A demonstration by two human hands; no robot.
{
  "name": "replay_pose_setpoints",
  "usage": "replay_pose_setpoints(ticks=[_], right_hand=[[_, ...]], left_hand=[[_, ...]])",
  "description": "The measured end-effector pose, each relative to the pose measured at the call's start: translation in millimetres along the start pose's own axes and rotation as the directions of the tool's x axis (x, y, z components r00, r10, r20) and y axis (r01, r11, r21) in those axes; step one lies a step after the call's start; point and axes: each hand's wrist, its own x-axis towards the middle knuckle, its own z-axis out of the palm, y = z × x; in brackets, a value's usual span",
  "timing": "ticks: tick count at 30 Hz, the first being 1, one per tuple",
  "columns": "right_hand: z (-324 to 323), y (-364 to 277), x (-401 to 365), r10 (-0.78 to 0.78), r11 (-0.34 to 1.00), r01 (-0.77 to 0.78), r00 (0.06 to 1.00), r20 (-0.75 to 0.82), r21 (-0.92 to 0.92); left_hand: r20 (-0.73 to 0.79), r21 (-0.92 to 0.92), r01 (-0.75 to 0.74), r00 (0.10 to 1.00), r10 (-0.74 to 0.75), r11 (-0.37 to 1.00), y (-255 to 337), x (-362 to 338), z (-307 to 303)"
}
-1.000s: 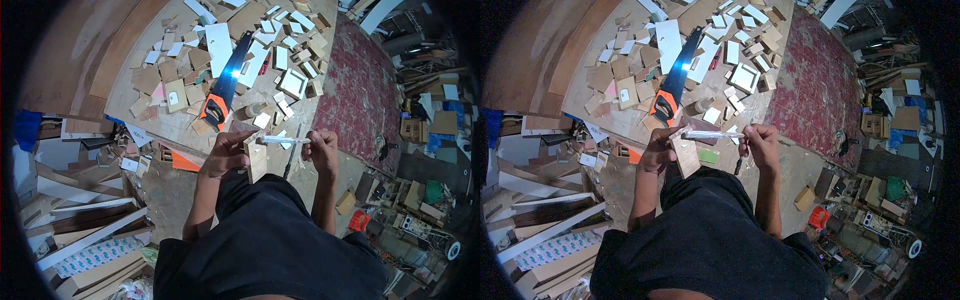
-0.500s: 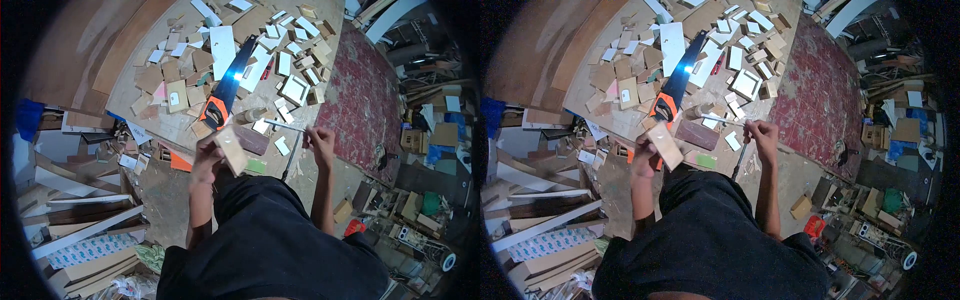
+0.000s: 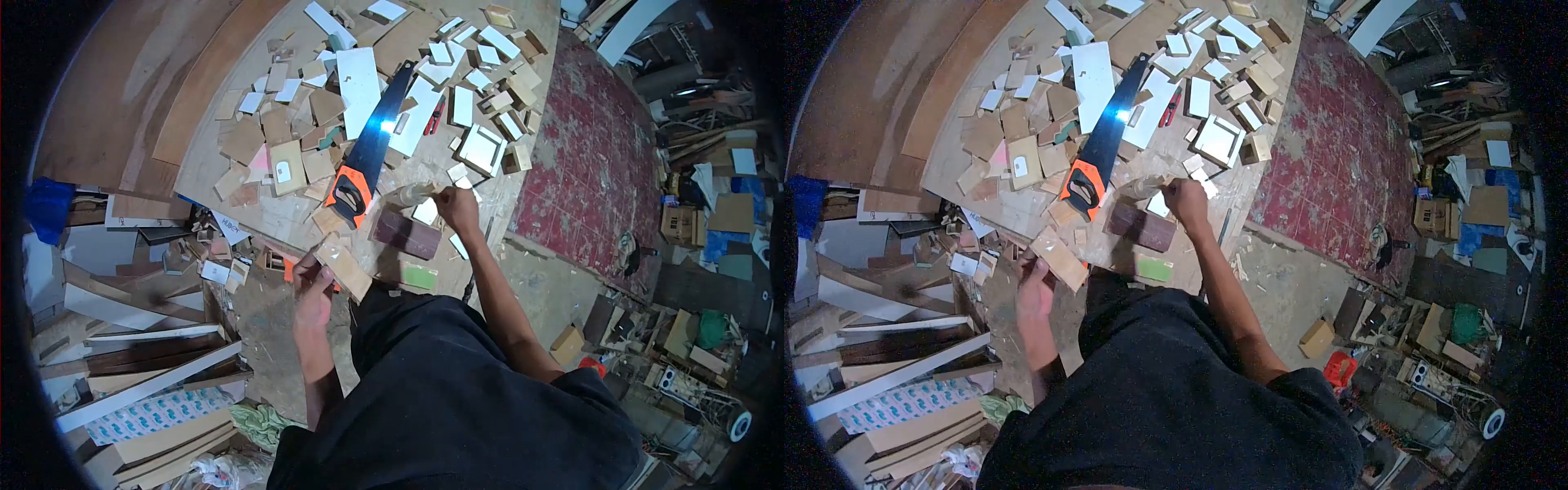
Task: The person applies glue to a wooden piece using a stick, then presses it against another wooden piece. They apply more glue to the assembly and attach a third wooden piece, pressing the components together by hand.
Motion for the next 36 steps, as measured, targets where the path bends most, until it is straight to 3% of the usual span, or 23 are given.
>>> replay_pose_setpoints(ticks=[6,9,12,13,15,17,19,21,23,27,29,30,33,36], right_hand=[[17,-3,5,0.012,0.993,0.001,0.994,0.109,-0.118],[22,0,8,-0.111,0.983,0.098,0.991,0.076,0.152],[20,8,16,-0.109,0.958,0.071,0.986,0.124,0.277],[13,0,18,-0.046,0.957,0.031,0.998,0.047,0.287],[-4,-13,23,-0.020,0.990,0.033,0.996,-0.089,0.137],[3,-3,31,-0.038,0.997,0.042,0.996,-0.080,0.060],[12,8,38,-0.130,0.991,0.130,0.979,0.155,0.009],[21,9,39,-0.124,0.991,0.116,0.981,0.148,0.059],[23,7,41,-0.033,0.998,0.045,0.968,0.251,-0.040],[33,13,39,-0.065,0.998,0.066,0.969,0.240,0.002],[47,27,39,-0.258,0.964,0.265,0.953,0.160,-0.020],[37,13,39,-0.219,0.965,0.244,0.950,0.224,-0.093],[33,6,39,-0.248,0.954,0.278,0.941,0.229,-0.111],[25,1,44,-0.167,0.982,0.180,0.967,0.193,-0.053]], left_hand=[[0.014,0.039,0.055,0.998,-0.056,0.998,-4,6,5],[0.058,0.031,0.046,0.997,-0.048,0.998,-8,5,9],[-0.013,0.006,0.037,0.999,-0.036,0.999,-13,6,7],[0.025,0.012,0.051,0.998,-0.051,0.999,-11,7,7],[0.061,0.015,0.060,0.996,-0.061,0.998,-7,10,9],[0.088,0.011,0.107,0.990,-0.107,0.994,-6,10,12],[0.075,-0.021,0.089,0.993,-0.087,0.996,-9,10,18],[0.054,-0.053,0.072,0.996,-0.069,0.996,-12,8,20],[0.059,-0.050,0.070,0.996,-0.067,0.996,-14,7,20],[0.088,-0.072,0.071,0.994,-0.065,0.995,-20,9,13],[0.079,-0.068,0.080,0.994,-0.075,0.994,-26,9,9],[0.081,-0.068,0.086,0.993,-0.080,0.994,-27,9,12],[0.064,-0.045,0.053,0.997,-0.051,0.998,-25,10,18],[0.088,-0.037,0.071,0.994,-0.067,0.997,-25,9,16]])
